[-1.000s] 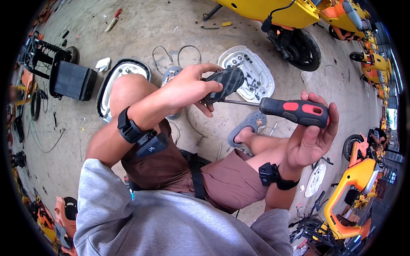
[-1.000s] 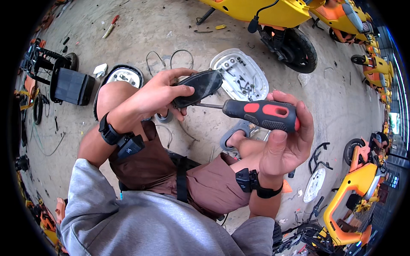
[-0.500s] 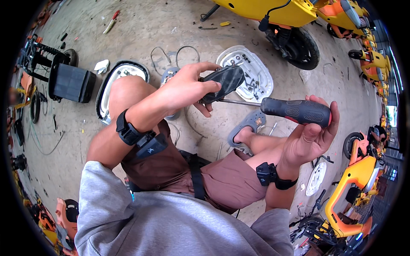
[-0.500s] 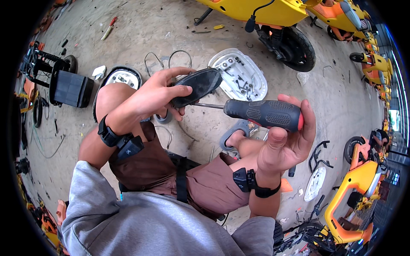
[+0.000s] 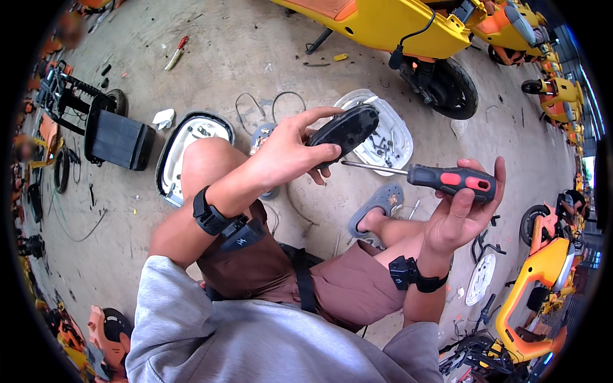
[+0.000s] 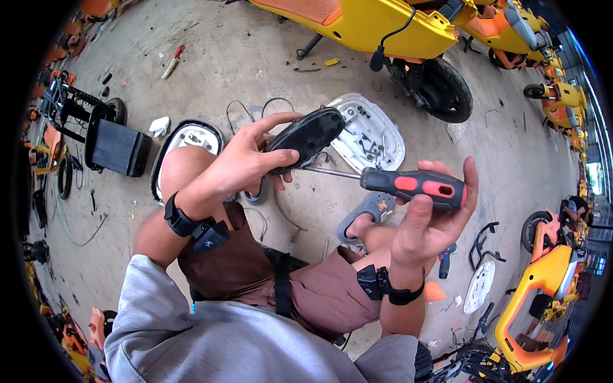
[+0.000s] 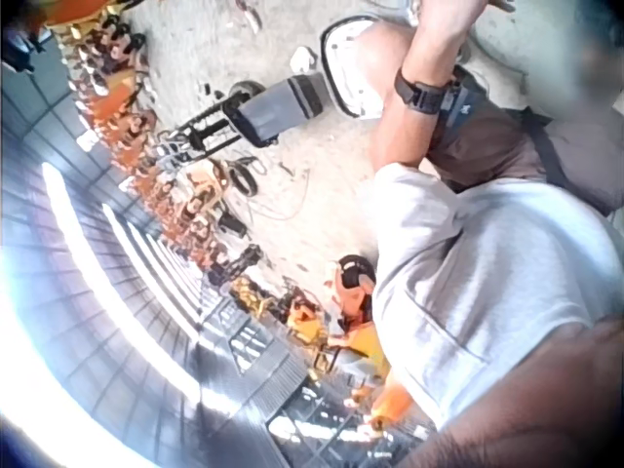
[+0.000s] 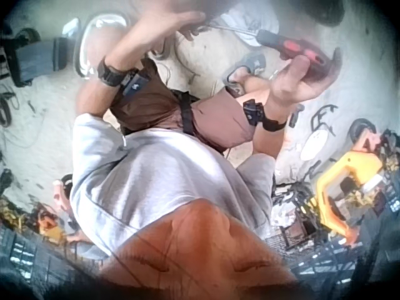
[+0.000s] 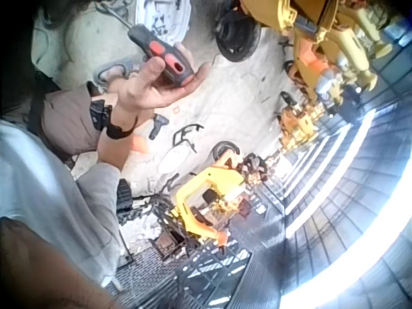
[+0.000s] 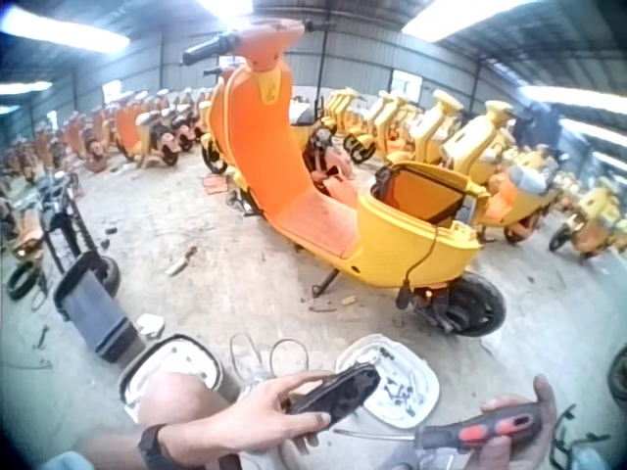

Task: The person uses a screwdriver to manipulate a black plastic electronic component, possibly a dashboard or headlight housing, while sitting on the floor of a warehouse filled with scooters.

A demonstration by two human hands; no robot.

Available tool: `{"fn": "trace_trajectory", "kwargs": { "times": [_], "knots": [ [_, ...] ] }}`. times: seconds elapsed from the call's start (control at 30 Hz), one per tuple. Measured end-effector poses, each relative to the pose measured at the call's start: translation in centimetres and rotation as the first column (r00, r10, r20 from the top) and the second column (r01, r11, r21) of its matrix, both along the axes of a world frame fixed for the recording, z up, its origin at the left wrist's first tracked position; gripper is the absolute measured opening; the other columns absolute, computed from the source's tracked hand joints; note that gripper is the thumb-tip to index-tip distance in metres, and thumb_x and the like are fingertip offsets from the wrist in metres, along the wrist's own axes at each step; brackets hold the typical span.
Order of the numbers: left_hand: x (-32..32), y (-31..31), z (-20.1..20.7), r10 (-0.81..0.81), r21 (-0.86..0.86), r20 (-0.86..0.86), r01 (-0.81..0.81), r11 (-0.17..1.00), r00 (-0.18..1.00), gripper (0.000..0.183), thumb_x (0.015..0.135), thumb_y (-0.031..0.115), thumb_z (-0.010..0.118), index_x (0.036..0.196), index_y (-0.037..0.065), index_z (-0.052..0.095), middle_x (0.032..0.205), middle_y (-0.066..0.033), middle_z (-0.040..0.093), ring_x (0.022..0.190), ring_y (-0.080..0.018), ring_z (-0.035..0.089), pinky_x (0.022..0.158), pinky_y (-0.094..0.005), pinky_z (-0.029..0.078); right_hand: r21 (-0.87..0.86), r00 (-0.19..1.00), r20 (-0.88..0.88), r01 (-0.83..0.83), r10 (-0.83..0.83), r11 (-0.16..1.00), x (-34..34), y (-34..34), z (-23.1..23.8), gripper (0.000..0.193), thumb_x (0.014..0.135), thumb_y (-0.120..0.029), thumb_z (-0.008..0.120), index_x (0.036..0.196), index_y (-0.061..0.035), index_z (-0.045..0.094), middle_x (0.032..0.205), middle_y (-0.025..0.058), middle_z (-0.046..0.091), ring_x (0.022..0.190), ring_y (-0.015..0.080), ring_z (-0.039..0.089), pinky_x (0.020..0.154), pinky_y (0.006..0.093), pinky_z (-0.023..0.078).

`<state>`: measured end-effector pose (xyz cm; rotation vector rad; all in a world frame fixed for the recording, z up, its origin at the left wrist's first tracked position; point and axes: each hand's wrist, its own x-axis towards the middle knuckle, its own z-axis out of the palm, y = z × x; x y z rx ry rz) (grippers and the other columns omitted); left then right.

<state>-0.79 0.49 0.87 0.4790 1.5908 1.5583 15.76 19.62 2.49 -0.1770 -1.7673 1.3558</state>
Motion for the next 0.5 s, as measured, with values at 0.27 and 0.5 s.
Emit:
{"fn": "trace_trajectory", "kwargs": {
  "times": [0.27, 0.5],
  "knots": [
    [-0.2, -0.2, -0.3, 0.034, 0.231, 0.157, -0.07, 0.97, 0.987, 0.055, 0.101, 0.043, 0.038, 0.134, -0.001, 0.046, 0.085, -0.0142, 0.066, 0.058, -0.0178, 0.065, 0.047, -0.0273, 0.053, -0.309, 0.972, -0.071, 0.192, -0.224, 0.931, -1.2, 0.6, 0.3, 0.045, 0.101, -0.025, 0.044, 0.14, -0.0069, 0.033, 0.116, 0.0164, 0.052, 0.084, 0.0187, 0.058, 0.076, 0.0358, 0.052],
    [-0.3, -0.4, -0.2, -0.033, 0.333, 0.134, -0.014, 0.943, 0.99, 0.073, 0.099, 0.058, 0.026, 0.134, -0.003, 0.046, 0.081, -0.016, 0.068, 0.053, -0.0183, 0.063, 0.047, -0.0276, 0.052, -0.848, 0.846, 0.302, 0.028, 0.44, 0.529, -0.9, 0.3, 0.1, 0.043, 0.088, -0.016, 0.053, 0.129, -0.0034, 0.046, 0.112, 0.0129, 0.053, 0.067, 0.0139, 0.051, 0.056, 0.0284, 0.045]
  ]
}}
